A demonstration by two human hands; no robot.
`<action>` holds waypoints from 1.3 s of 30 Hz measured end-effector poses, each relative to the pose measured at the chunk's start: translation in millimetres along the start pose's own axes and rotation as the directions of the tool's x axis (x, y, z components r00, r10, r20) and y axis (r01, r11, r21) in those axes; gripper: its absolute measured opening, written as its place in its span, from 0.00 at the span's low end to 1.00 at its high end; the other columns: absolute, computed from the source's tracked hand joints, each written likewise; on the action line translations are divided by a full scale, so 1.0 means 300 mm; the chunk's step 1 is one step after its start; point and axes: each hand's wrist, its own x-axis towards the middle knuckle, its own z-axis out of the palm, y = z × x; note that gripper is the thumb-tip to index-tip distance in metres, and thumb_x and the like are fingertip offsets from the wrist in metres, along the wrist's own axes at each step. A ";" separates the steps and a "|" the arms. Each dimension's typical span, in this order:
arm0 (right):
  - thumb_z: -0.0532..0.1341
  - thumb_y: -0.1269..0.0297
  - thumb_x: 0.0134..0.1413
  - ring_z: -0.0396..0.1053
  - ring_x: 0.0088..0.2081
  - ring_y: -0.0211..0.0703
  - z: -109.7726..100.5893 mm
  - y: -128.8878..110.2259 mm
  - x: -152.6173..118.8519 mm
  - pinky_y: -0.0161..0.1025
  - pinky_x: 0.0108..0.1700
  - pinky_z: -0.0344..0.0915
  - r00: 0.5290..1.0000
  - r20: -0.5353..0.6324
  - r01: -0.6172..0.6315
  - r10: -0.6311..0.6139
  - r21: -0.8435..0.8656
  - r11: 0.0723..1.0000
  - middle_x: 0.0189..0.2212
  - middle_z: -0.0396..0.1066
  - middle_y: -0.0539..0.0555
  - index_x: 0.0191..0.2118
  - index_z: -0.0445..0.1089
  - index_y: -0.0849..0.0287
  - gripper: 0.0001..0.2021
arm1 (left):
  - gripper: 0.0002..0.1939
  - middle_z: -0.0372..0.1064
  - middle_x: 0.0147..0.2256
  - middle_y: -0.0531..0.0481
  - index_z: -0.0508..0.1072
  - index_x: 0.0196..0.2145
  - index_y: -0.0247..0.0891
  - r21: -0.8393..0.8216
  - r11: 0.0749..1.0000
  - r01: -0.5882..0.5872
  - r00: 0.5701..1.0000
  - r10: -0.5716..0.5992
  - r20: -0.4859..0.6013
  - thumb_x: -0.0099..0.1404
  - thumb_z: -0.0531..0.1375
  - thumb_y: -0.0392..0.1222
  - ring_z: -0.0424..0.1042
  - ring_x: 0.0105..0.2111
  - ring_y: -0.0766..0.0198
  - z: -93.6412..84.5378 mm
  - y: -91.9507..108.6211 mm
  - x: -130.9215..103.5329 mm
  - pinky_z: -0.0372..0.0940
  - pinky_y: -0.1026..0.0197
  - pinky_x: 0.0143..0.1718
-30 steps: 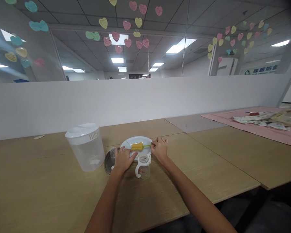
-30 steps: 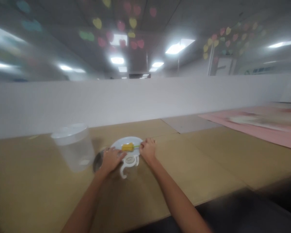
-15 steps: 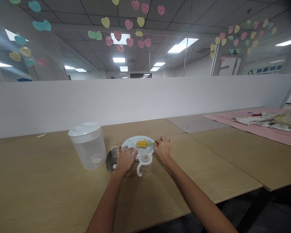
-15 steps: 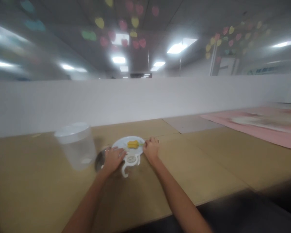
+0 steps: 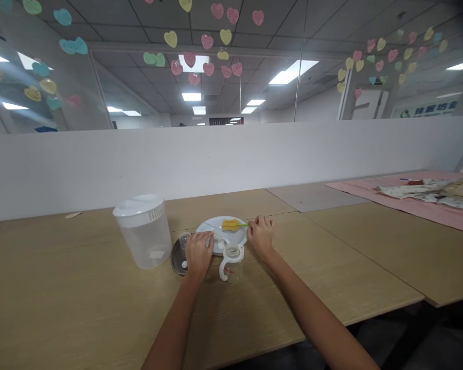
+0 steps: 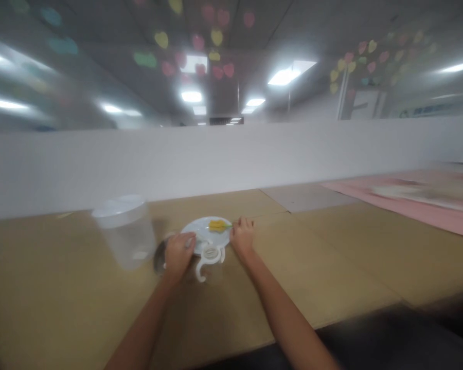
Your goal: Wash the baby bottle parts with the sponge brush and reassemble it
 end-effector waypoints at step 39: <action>0.58 0.59 0.45 0.55 0.34 0.43 -0.032 -0.020 0.003 0.40 0.37 0.44 0.998 -0.016 0.056 -0.054 0.178 0.982 0.29 0.63 0.53 0.29 0.67 0.60 0.09 | 0.18 0.70 0.38 0.45 0.65 0.49 0.37 -0.359 0.879 0.316 0.905 -0.392 -0.164 0.64 0.48 0.44 0.70 0.39 0.58 0.014 -0.026 0.002 0.65 0.56 0.43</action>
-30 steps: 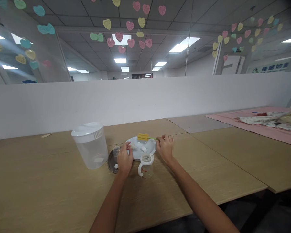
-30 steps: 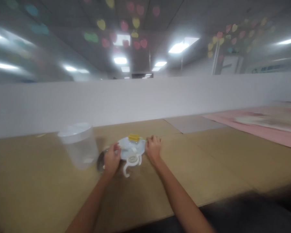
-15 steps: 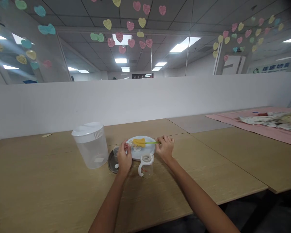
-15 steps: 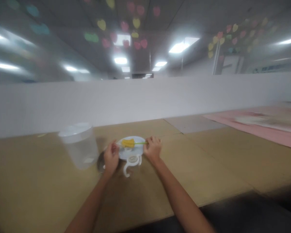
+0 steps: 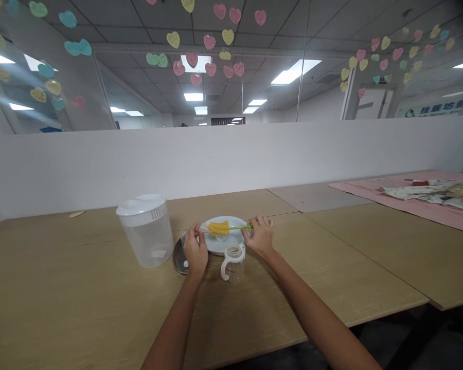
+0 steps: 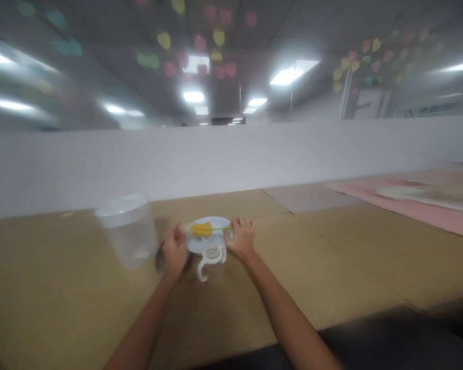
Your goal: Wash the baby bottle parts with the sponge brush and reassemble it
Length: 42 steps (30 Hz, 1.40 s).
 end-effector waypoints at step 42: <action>0.57 0.56 0.50 0.58 0.35 0.45 0.032 0.050 0.001 0.39 0.38 0.45 0.924 -0.048 -0.380 0.379 -0.017 0.925 0.31 0.66 0.55 0.31 0.70 0.59 0.11 | 0.15 0.74 0.36 0.41 0.73 0.40 0.38 0.555 0.805 0.207 0.926 -0.344 0.154 0.60 0.50 0.36 0.72 0.36 0.53 -0.093 -0.109 0.052 0.62 0.58 0.34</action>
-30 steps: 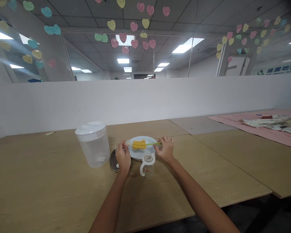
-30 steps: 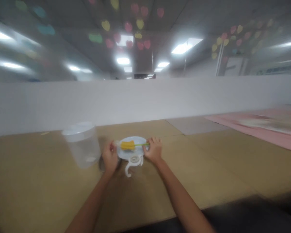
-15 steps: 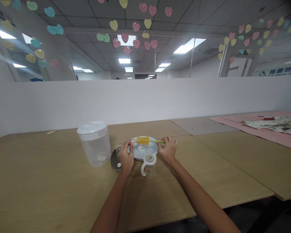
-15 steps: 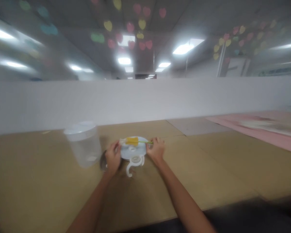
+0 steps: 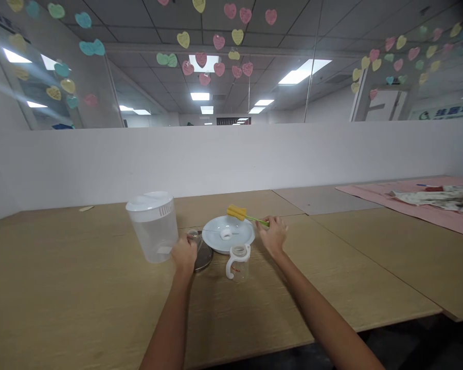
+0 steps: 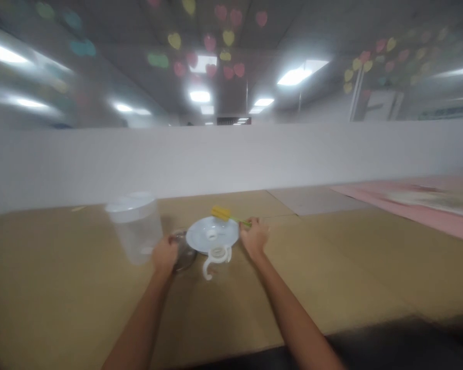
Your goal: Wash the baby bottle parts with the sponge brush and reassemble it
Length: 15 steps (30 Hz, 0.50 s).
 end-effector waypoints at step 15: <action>0.57 0.57 0.50 0.59 0.35 0.45 -0.002 -0.011 -0.002 0.39 0.37 0.46 0.999 0.030 0.013 -0.013 -0.016 1.000 0.30 0.65 0.54 0.31 0.70 0.59 0.11 | 0.12 0.70 0.39 0.41 0.71 0.40 0.35 0.088 0.959 -0.269 0.962 0.264 0.066 0.59 0.52 0.35 0.69 0.41 0.56 0.014 0.025 -0.012 0.61 0.59 0.41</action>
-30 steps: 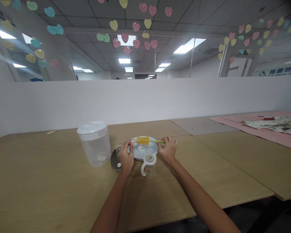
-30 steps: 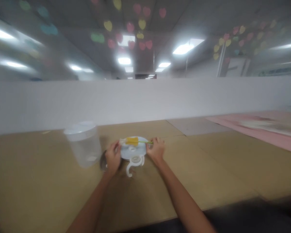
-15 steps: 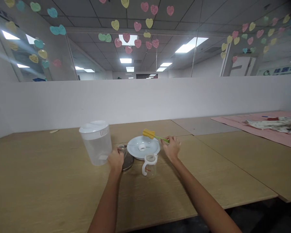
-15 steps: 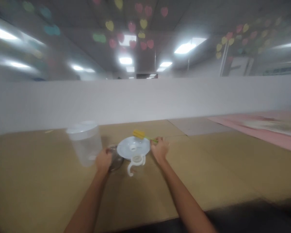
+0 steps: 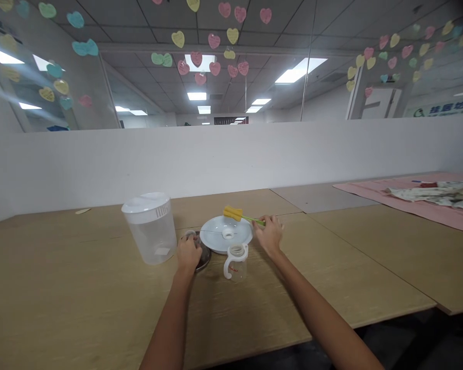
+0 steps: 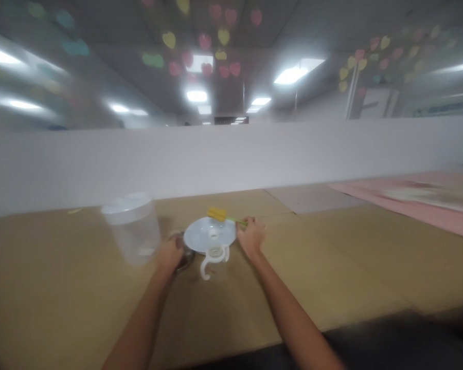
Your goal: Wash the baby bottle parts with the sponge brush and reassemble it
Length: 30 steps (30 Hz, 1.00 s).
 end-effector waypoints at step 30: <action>0.59 0.68 0.41 0.54 0.32 0.40 -0.008 -0.008 -0.012 0.40 0.36 0.43 0.937 -0.006 0.348 -0.348 0.000 0.937 0.26 0.62 0.53 0.23 0.73 0.58 0.05 | 0.17 0.72 0.38 0.48 0.73 0.35 0.41 -0.141 0.835 -0.531 0.846 0.533 -0.031 0.67 0.46 0.45 0.65 0.44 0.58 -0.001 0.111 -0.048 0.55 0.54 0.48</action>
